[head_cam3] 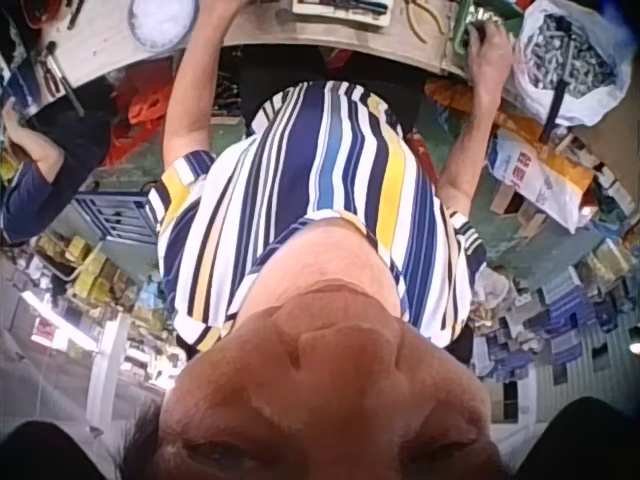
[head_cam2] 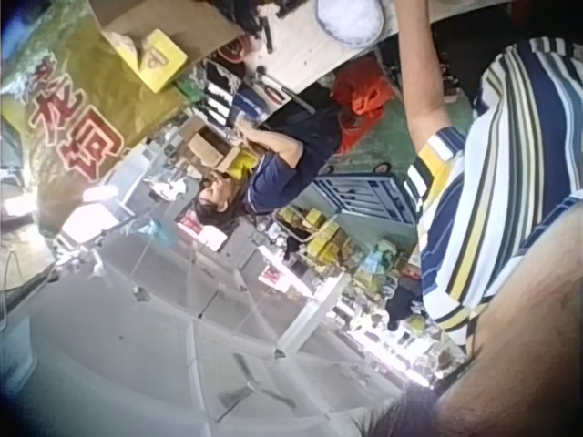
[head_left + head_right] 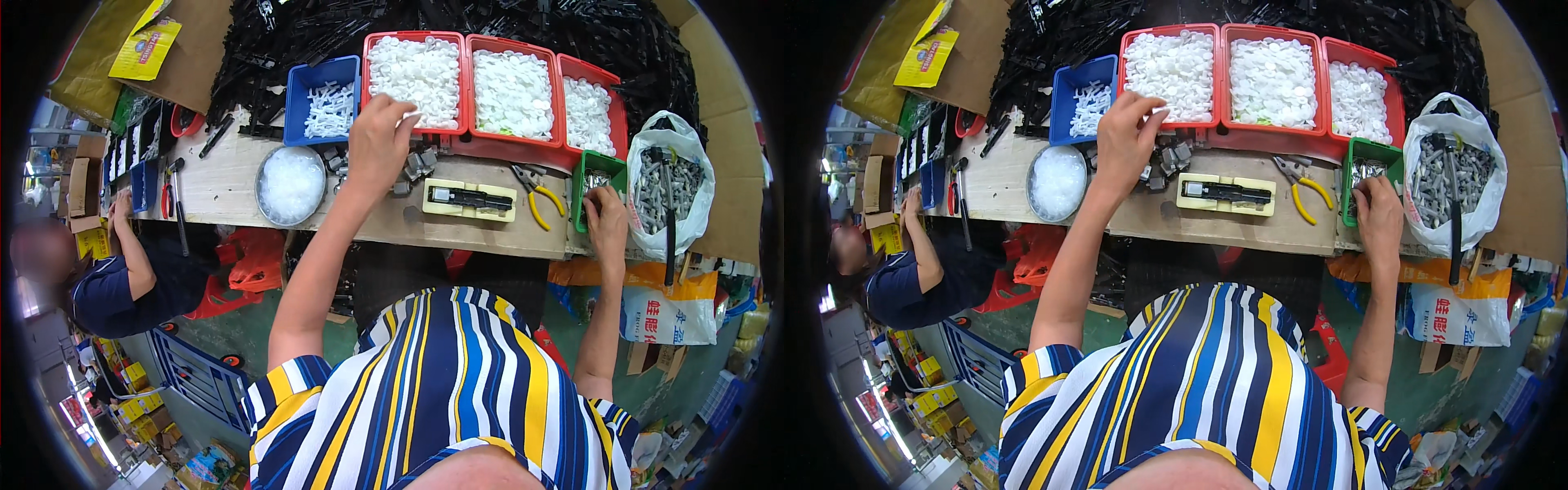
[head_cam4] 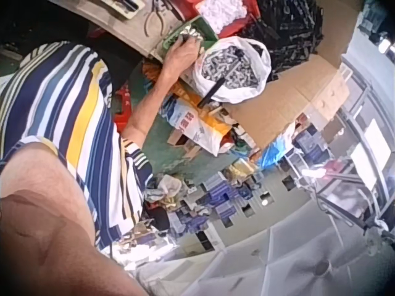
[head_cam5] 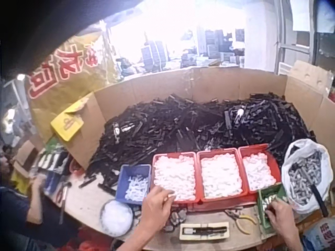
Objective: The person assembles small metal hardware components using a wooden jig and pliers. They repeatedly pick up metal pieces, place them into the jig, and use pliers to secure or shape them. The workspace contains bins of white plastic parts and loose metal hardware.
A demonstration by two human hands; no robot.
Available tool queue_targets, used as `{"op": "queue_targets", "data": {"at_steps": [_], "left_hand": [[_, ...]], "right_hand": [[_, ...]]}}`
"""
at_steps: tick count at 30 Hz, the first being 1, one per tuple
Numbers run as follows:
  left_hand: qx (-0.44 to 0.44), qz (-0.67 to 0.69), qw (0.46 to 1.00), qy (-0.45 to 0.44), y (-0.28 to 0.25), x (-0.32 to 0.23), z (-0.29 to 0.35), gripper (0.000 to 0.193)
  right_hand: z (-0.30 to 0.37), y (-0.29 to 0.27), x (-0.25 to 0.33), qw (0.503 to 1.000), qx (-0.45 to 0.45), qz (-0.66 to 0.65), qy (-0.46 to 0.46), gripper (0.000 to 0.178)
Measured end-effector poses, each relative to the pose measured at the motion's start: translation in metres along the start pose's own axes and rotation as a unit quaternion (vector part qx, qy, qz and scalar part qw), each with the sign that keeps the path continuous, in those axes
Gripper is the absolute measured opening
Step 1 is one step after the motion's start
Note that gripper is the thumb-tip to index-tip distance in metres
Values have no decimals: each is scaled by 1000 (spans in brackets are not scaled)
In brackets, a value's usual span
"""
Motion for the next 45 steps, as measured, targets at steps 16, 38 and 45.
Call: {"op": "queue_targets", "data": {"at_steps": [16, 38, 45], "left_hand": [[0, 48, 999, -10, 20, 5, -27, 9], [174, 686, 497, -502, 63, -51, 102, 11], [191, 673, 521, -489, 59, -51, 101, 12]], "right_hand": [[-6, 6, -5, 995, -42, -67, 57, 9], [-17, -4, 168, 922, 127, -332, -153, 9], [-18, -4, 175, 920, 154, -320, -167, 11]]}}
Point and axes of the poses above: each hand's wrist, its own z-axis away from the middle knuckle, its own y-axis out of the palm, x = y × z, the point moved 6 cm from there along -z, towards the middle knuckle, and after that the axes turned 7 degrees about -x, right-handed, at the moved point
